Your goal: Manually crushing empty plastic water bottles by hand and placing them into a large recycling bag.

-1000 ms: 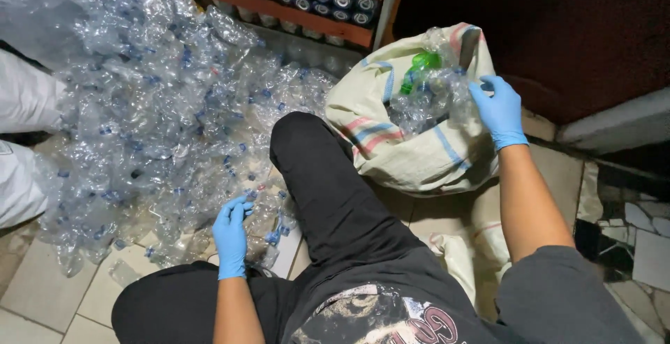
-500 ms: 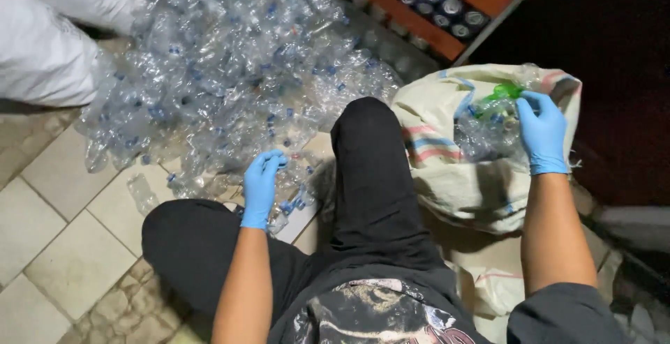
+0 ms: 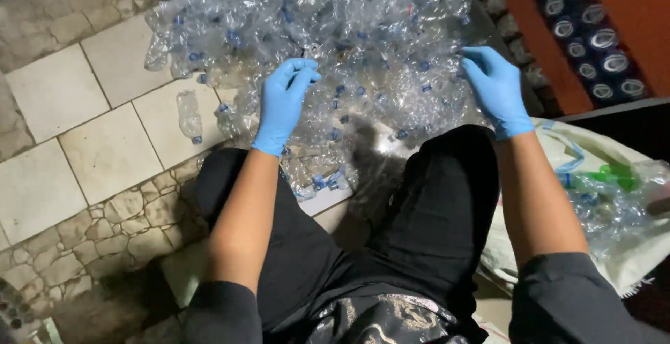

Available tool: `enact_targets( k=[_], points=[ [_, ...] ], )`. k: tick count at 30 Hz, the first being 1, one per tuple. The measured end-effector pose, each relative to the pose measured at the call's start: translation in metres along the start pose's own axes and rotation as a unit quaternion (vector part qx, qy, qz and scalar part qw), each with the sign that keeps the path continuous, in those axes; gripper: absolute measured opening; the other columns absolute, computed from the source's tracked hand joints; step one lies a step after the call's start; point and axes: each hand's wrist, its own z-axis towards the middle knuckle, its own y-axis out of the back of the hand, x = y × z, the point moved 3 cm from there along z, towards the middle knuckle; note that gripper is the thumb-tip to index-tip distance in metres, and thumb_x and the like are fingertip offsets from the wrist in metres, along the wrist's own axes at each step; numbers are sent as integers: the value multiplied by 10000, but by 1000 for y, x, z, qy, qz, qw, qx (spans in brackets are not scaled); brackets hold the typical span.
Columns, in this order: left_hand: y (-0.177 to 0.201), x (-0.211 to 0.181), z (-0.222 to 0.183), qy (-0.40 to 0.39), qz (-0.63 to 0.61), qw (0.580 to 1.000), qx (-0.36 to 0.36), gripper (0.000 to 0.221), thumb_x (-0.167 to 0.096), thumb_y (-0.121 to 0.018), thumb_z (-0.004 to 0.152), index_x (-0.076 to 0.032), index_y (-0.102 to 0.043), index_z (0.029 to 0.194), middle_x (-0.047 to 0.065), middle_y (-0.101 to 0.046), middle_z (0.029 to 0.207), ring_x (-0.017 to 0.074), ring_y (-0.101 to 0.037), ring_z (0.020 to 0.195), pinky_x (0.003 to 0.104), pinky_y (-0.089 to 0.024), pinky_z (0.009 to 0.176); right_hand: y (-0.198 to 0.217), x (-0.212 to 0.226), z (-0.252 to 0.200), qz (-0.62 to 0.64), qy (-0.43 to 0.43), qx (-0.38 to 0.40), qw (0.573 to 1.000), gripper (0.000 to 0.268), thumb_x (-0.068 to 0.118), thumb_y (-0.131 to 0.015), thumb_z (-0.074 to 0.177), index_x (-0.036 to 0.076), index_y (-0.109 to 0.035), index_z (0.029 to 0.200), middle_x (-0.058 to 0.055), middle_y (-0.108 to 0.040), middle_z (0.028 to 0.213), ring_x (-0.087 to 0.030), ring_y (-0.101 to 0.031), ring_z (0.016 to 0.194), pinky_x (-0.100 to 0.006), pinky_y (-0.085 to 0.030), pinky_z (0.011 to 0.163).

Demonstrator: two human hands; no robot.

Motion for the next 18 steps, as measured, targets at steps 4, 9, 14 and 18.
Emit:
enact_targets(
  k=[4,9,14,18],
  points=[
    [11,44,20,32,5,999,-1,169,-181,-651,1000,-103,-745,1117,83,-778,972,161,-729,955,346,-582,912,-112,-35,36,-20,-86,126,988,250,220,-699,1037,104,-725,1258,-156,-736,1124,-322,-716,1040,-454,-532,956],
    [6,35,25,20,59,998,26,159,-147,-672,983,-92,-740,1116,169,-771,1008,308,-746,1036,446,-587,928,-263,-146,9,-17,-189,269,944,337,384,-709,945,130,-755,1161,-109,-759,1015,-256,-738,922,-438,-545,893],
    [9,30,41,-43,160,984,67,133,-154,-675,997,-103,-742,1100,135,-778,962,281,-763,959,406,-620,839,-351,-260,-69,-160,-202,348,901,513,463,-702,889,212,-662,1335,-123,-665,1320,-365,-637,1243,-503,-503,1066],
    [9,21,45,-69,224,964,128,155,-191,-677,1008,-86,-744,1100,160,-779,936,327,-760,930,445,-622,788,-355,-218,-92,-216,-193,389,875,671,361,-634,945,247,-424,1571,-166,-367,1636,-474,-522,1358,-592,-457,1133]
  ],
)
